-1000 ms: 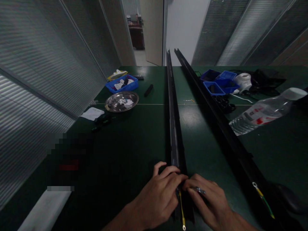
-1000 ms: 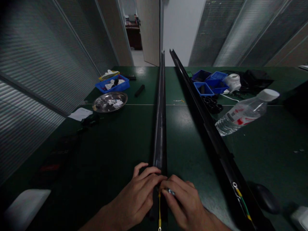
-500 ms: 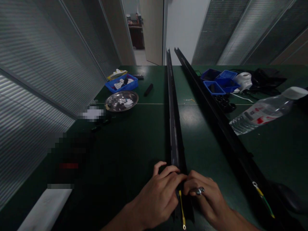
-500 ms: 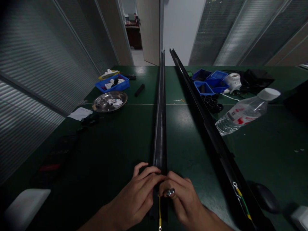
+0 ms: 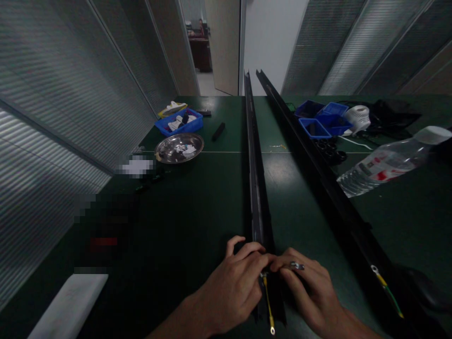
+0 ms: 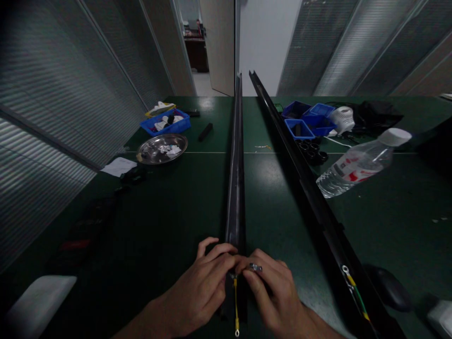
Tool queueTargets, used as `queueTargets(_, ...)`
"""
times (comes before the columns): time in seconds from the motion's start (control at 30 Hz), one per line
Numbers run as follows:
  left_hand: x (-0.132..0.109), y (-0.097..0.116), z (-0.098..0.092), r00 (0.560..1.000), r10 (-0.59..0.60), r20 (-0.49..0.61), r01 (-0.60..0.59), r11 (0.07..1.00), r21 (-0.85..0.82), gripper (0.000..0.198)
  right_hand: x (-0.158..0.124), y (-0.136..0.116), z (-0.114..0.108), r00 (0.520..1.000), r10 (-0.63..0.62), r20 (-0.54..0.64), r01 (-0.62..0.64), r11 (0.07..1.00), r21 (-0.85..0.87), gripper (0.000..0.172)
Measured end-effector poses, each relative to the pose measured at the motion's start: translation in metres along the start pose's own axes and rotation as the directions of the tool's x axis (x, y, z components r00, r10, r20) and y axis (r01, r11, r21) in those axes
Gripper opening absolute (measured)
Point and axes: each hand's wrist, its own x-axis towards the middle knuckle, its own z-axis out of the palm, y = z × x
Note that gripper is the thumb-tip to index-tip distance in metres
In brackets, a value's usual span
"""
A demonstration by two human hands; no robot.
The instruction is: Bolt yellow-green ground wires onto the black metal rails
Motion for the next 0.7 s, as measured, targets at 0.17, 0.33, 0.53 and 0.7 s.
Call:
queueTargets(0.17,0.000,0.000,0.000,1.000,0.014,0.009,-0.014,1.000,-0.013,0.043,-0.003,0.002,0.001,1.000,-0.029,0.007,0.030,0.999,-0.038,0.020)
queueTargets(0.33,0.002,0.002,-0.001,0.999,0.016,-0.029,-0.016,1.000,0.002,0.047,-0.007,0.004,0.001,0.999,-0.014,0.041,0.018,0.996,-0.090,0.021)
queueTargets(0.53,-0.002,-0.003,0.003,0.998,0.048,-0.043,-0.047,0.998,0.035,0.046,-0.003,-0.001,0.002,0.998,-0.055,0.039,0.059,0.991,-0.121,0.019)
queueTargets(0.7,-0.004,-0.009,0.008,0.995,0.076,-0.062,-0.072,0.996,0.056,0.045,0.003,-0.002,0.002,0.993,-0.115,0.016,0.116,0.983,-0.141,0.018)
